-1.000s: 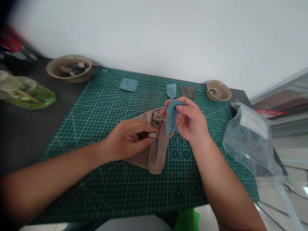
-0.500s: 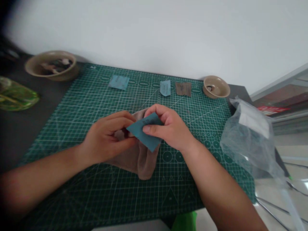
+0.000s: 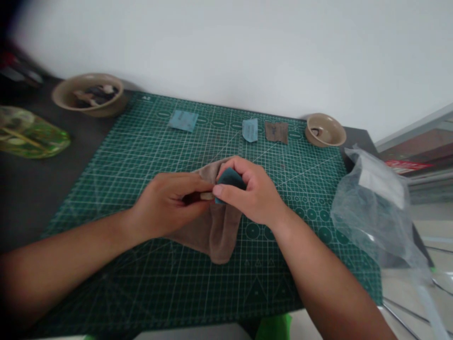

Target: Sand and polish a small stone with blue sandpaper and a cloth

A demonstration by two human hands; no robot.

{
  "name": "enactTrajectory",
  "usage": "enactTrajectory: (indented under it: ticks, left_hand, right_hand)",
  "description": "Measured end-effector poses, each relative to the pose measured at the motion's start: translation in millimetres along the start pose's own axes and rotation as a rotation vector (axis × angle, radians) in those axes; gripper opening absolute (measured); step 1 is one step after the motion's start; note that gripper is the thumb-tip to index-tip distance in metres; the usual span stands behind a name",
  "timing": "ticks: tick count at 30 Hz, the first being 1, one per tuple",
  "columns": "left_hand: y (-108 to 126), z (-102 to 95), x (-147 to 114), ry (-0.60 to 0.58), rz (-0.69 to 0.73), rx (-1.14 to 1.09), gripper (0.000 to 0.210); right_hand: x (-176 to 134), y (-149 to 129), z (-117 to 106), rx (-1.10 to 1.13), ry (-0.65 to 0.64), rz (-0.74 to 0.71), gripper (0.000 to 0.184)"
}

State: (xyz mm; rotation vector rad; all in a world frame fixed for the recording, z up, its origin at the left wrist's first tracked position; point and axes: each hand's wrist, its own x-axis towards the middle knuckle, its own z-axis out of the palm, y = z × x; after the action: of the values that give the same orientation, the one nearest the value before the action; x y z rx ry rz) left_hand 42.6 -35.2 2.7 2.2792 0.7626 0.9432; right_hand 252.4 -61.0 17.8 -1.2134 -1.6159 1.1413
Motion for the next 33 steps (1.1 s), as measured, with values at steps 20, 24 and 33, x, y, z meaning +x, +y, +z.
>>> enactTrajectory:
  ticks: [20,24,33]
  left_hand:
    - [-3.9,4.3,-4.9,0.023,0.027,0.068,0.013]
    - [-4.6,4.7,-5.8,0.026,0.042,0.067,0.011]
    - [-9.7,5.4,-3.9,-0.085,0.062,0.127,0.017]
  right_hand:
    - [1.3,1.4,2.5,-0.333,-0.016,-0.154,0.032]
    - [1.7,1.8,1.9,-0.331,-0.039,-0.174,0.032]
    - [1.2,5.8,6.9,-0.455,-0.066,-0.131,0.032]
